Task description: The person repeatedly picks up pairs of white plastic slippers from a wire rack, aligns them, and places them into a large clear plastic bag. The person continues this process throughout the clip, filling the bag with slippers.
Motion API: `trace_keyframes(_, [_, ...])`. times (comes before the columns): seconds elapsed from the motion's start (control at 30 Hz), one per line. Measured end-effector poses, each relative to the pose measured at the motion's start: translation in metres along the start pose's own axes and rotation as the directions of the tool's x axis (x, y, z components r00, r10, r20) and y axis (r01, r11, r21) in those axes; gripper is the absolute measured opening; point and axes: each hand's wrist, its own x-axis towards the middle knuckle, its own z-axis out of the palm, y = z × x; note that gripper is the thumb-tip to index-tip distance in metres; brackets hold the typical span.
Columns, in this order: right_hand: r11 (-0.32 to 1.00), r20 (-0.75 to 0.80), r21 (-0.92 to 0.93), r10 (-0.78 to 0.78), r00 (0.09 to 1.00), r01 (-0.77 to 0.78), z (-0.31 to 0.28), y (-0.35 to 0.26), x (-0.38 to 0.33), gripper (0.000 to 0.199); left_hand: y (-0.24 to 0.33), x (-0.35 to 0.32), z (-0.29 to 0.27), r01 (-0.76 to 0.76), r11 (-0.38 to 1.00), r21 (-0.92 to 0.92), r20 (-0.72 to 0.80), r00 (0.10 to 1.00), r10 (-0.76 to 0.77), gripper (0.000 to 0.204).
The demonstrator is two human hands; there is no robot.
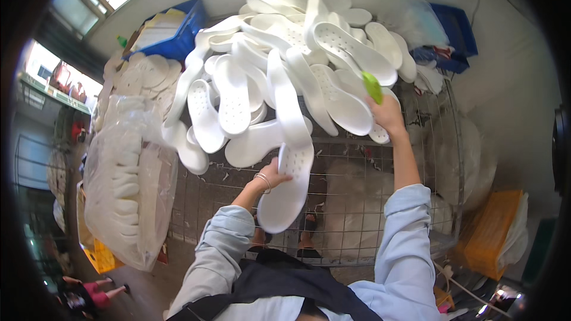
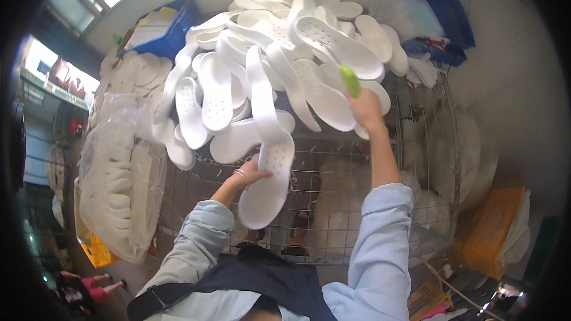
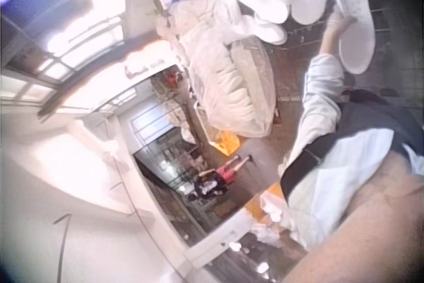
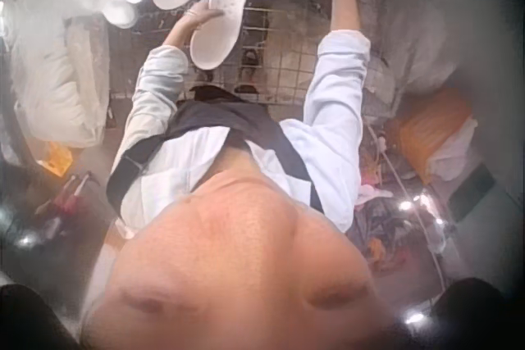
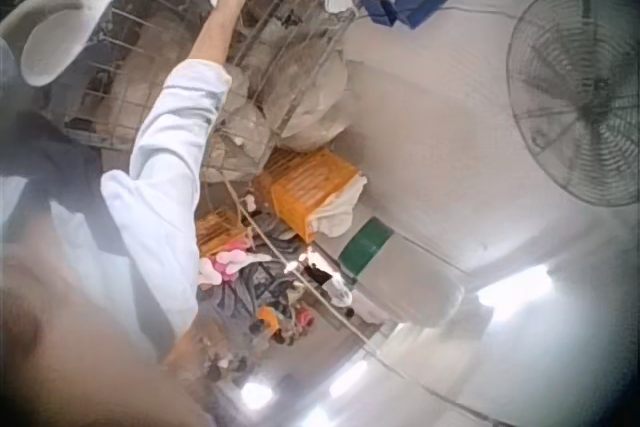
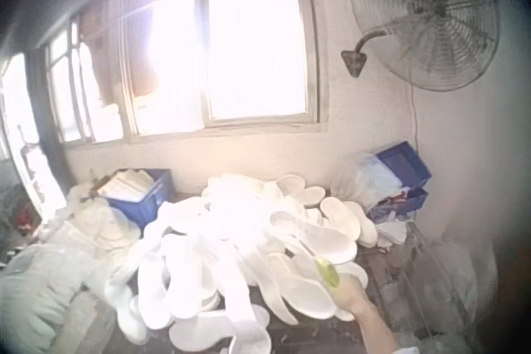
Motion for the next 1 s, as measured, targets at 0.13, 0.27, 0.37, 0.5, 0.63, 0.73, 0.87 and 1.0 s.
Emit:
trace_keyframes(0.13, [0.722, 0.702, -0.245, -0.328, 0.632, 0.647, 0.026, -0.085, -0.087, 0.017, 0.005, -0.054, -0.016, -0.022, 0.828, 0.561, 0.317, 0.929, -0.191, 0.066])
trace_keyframes(0.27, [0.968, 0.353, -0.212, -0.050, 0.934, 0.132, -0.041, 0.049, -0.108, 0.023, -0.008, -0.117, 0.008, -0.387, 0.514, 0.765, 0.268, 0.918, 0.293, 0.050])
trace_keyframes(0.37, [0.873, 0.106, -0.166, 0.478, 0.872, -0.459, -0.109, 0.212, -0.060, 0.031, -0.031, -0.142, 0.011, -0.636, 0.402, 0.658, 0.269, 0.698, 0.664, 0.046])
trace_keyframes(0.5, [0.820, -0.272, -0.004, 0.550, 0.790, -0.572, -0.103, 0.230, 0.051, 0.038, -0.072, -0.137, -0.074, -0.277, 0.740, 0.613, -0.364, 0.733, 0.575, 0.054])
trace_keyframes(0.63, [0.998, -0.088, 0.041, 0.056, 0.995, -0.053, 0.005, -0.003, 0.131, 0.032, -0.104, -0.098, -0.194, 0.188, 0.795, 0.577, -0.693, 0.627, 0.355, 0.083])
trace_keyframes(0.73, [0.920, 0.256, -0.177, -0.299, 0.919, 0.348, 0.101, -0.145, 0.074, 0.023, -0.115, -0.041, -0.255, 0.271, 0.817, 0.509, -0.761, 0.585, 0.280, 0.097])
trace_keyframes(0.87, [0.465, 0.942, -0.279, -0.035, 0.333, 0.840, 0.117, -0.143, -0.035, 0.018, -0.124, 0.029, -0.318, 0.344, 0.870, 0.353, -0.792, 0.605, 0.083, 0.107])
trace_keyframes(1.0, [0.925, 0.361, -0.121, -0.298, 0.883, 0.361, 0.002, -0.051, 0.059, 0.020, -0.121, 0.066, -0.351, 0.394, 0.888, 0.236, -0.707, 0.697, -0.122, 0.085])
